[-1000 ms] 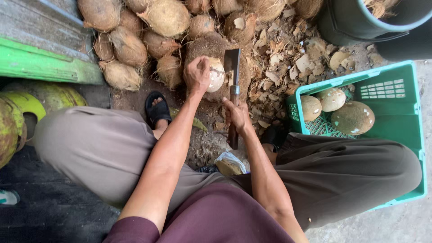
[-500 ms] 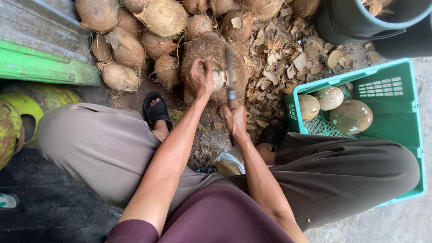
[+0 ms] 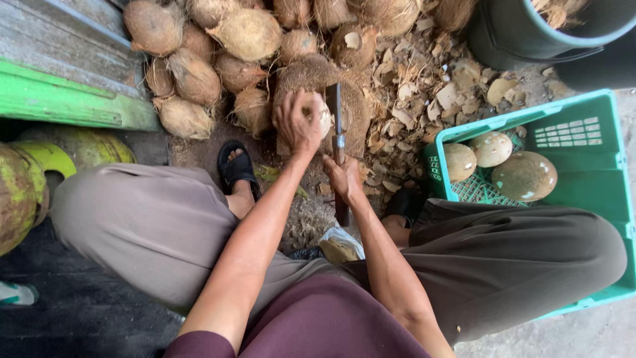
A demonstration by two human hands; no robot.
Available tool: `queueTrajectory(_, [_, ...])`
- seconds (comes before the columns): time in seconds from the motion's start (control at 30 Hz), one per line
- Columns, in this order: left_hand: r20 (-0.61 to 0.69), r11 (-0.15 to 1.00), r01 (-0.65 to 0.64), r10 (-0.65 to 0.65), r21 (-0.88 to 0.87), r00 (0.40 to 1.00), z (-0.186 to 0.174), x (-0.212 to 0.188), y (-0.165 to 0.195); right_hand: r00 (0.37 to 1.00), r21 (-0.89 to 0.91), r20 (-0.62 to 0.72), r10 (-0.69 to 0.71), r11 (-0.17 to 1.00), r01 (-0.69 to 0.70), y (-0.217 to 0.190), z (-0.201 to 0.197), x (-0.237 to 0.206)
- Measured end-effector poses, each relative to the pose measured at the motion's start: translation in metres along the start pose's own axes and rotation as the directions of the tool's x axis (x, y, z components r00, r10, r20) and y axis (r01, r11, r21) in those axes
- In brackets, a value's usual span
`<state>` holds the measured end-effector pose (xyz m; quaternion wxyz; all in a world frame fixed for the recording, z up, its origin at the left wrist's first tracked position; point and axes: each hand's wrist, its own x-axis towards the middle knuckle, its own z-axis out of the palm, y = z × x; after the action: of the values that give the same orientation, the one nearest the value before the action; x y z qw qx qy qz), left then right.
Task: The person sits on the ground and uses a cleaver to chop and strip the fibrous husk off coconuts, rotating each coconut to trim it, then places the trimmed coconuts into a green plastic crate beside them.
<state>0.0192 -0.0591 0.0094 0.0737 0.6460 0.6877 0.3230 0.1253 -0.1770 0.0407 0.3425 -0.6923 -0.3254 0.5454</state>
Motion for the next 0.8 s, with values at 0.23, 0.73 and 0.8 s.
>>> queueTrajectory(0.23, [0.338,0.938,0.194,-0.090,-0.287,0.937,-0.039,0.010,-0.011,0.995,0.164,0.065,0.074,0.983,-0.083,0.003,-0.004,-0.007])
queueTrajectory(0.73, [0.237,0.983,0.117,-0.081,-0.142,0.968,-0.023,0.019,-0.024,0.997,0.133,0.056,0.049,0.989,-0.057,0.001,0.005,-0.007])
queueTrajectory(0.8, [0.155,0.994,0.033,-0.017,-0.104,0.988,-0.023,0.021,-0.025,1.000,0.008,0.007,-0.021,1.000,0.021,-0.005,0.007,-0.007])
